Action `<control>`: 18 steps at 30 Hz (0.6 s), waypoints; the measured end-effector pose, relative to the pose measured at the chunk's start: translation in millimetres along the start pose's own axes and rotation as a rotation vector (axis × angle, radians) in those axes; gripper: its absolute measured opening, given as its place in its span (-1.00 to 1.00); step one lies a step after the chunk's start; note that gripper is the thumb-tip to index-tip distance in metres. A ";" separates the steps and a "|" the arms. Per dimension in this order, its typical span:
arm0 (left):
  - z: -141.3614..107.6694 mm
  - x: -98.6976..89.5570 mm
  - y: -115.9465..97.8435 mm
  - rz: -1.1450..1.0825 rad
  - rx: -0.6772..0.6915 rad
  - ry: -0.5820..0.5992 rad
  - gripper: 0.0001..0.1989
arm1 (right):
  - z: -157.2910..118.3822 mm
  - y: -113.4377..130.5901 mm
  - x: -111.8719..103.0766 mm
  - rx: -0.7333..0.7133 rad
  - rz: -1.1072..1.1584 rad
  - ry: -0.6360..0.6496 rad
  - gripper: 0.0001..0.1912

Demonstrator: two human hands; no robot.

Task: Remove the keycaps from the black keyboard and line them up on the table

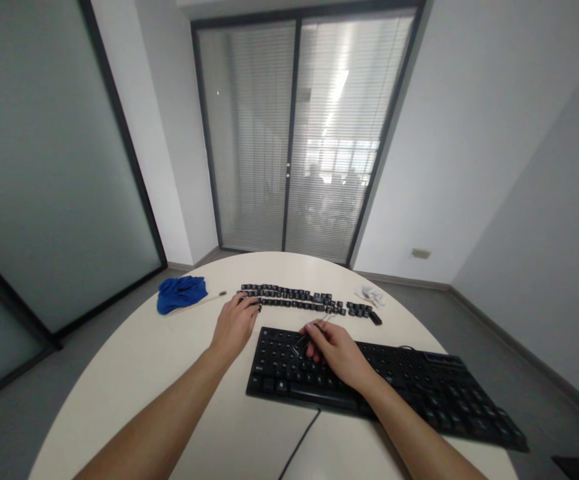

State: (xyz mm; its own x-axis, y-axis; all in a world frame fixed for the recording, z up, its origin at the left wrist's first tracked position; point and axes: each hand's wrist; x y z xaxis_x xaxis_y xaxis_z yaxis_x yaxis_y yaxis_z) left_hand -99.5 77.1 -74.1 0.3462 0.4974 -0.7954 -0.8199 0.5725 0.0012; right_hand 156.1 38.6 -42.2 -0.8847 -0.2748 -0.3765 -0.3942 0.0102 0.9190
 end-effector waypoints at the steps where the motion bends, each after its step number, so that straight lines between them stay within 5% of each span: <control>1: -0.1 -0.3 -0.2 0.006 0.001 0.002 -0.76 | 0.0 0.2 0.0 -0.001 -0.001 -0.001 -0.57; 18: -2.9 -7.4 -9.3 0.042 0.039 -0.010 -0.77 | -1.8 2.7 -0.6 0.011 -0.006 0.011 -0.57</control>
State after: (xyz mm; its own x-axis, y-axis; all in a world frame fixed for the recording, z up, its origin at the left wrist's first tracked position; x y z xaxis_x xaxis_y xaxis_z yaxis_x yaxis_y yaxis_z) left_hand -95.7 66.1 -70.1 0.3167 0.5278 -0.7881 -0.8155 0.5758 0.0579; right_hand 156.0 37.1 -39.2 -0.8798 -0.2851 -0.3803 -0.4020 0.0192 0.9155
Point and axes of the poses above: each hand's wrist, its own z-axis towards the middle knuckle, its own x-axis out of the palm, y = z × x, and after that the axes turned 15 degrees about x, right-handed
